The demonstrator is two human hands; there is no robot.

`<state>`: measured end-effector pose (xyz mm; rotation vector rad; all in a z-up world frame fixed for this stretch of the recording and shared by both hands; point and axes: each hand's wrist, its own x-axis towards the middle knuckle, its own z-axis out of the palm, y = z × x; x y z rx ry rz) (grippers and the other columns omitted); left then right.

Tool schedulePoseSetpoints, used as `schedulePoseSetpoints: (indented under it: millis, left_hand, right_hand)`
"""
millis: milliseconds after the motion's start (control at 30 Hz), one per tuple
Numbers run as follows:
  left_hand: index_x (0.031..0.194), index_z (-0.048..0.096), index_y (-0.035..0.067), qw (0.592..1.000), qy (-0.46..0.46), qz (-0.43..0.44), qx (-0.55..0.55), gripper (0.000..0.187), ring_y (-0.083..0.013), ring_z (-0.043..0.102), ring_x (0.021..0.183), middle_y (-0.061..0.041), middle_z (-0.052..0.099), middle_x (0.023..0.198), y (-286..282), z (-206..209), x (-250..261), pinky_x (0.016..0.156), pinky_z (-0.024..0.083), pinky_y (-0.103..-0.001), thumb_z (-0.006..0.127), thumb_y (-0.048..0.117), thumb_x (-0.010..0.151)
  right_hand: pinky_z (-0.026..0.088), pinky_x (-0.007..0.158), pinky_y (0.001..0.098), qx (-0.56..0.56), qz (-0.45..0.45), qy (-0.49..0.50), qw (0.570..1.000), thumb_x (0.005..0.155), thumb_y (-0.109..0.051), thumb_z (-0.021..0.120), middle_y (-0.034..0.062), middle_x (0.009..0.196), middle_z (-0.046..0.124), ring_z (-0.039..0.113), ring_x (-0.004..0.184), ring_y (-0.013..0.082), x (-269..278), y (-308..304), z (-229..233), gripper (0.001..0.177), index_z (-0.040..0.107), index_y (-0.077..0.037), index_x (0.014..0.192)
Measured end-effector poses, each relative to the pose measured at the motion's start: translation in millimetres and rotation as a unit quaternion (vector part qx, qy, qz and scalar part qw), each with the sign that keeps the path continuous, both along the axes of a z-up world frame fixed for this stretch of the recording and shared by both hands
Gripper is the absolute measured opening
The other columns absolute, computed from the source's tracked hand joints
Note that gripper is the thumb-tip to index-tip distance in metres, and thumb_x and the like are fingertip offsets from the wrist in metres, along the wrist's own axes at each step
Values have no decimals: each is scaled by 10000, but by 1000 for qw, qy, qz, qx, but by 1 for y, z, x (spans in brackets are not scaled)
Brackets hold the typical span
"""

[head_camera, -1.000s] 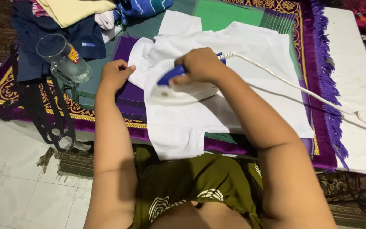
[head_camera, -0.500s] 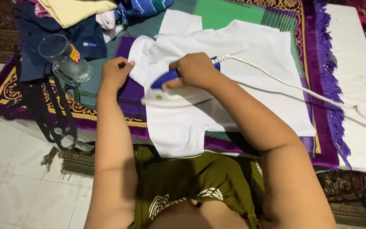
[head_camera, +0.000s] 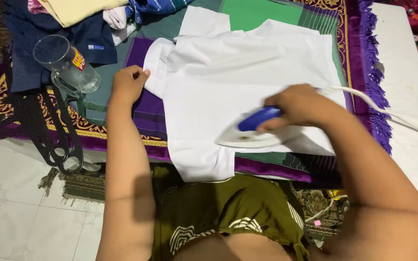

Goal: Iron and fold a white shirt on a floor mat

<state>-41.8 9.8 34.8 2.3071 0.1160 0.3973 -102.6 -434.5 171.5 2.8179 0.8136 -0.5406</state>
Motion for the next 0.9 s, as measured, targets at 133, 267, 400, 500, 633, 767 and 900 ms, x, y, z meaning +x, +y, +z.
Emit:
schedulePoseSetpoints:
  millis: [133,267,400,500,633,767,900]
  left_hand:
    - [989,733,29,999,11,31,-5,314,-241,647,723,-126,715,836,-8,0,4,684,500,-394,723,342,975]
    - [978,691,8,999,-8,8,-36,304,-203,646,740,-130,720,838,-8,-13,6,683,513,-358,792,290,928]
    - [1000,701,6,999,-42,-14,-31,237,-174,661,724,-107,736,845,-4,-19,14,682,519,-347,803,204,918]
    - [1012,698,11,996,-73,-3,-58,229,-155,681,733,-88,747,849,-10,-14,12,683,530,-331,794,200,925]
    - [1002,700,20,996,-62,14,-65,213,-164,688,731,-86,750,846,-12,-14,11,671,528,-329,787,194,918]
    - [983,697,14,998,-64,11,-12,223,-206,680,719,-115,737,839,-7,-28,17,669,525,-351,808,195,916]
    - [968,690,23,996,-91,11,-3,218,-211,692,716,-109,733,829,-12,-20,15,656,524,-373,796,206,914]
  right_hand:
    - [581,809,374,25,-149,20,988,559,-643,830,-15,872,821,763,837,208,10,-102,-12,713,760,-294,1176]
    - [579,801,417,65,-304,-35,950,610,-544,920,109,871,794,771,819,310,25,-164,-20,601,836,-178,1078]
    - [571,739,446,42,-307,-158,938,724,-683,847,185,805,783,751,761,347,46,-186,-37,692,805,-122,1126]
    - [582,746,446,50,-259,-105,959,637,-720,824,139,806,771,739,769,329,41,-156,-27,726,826,-176,1118]
    - [592,757,422,32,-208,-50,976,559,-735,836,104,834,780,748,780,301,31,-88,-17,769,823,-234,1143]
    - [581,739,400,84,-162,-94,979,677,-762,766,74,952,796,764,788,277,33,-28,-16,775,744,-285,1288]
    - [530,648,406,161,-9,-278,947,748,-758,705,74,1054,766,729,801,278,48,7,-38,836,679,-265,1423]
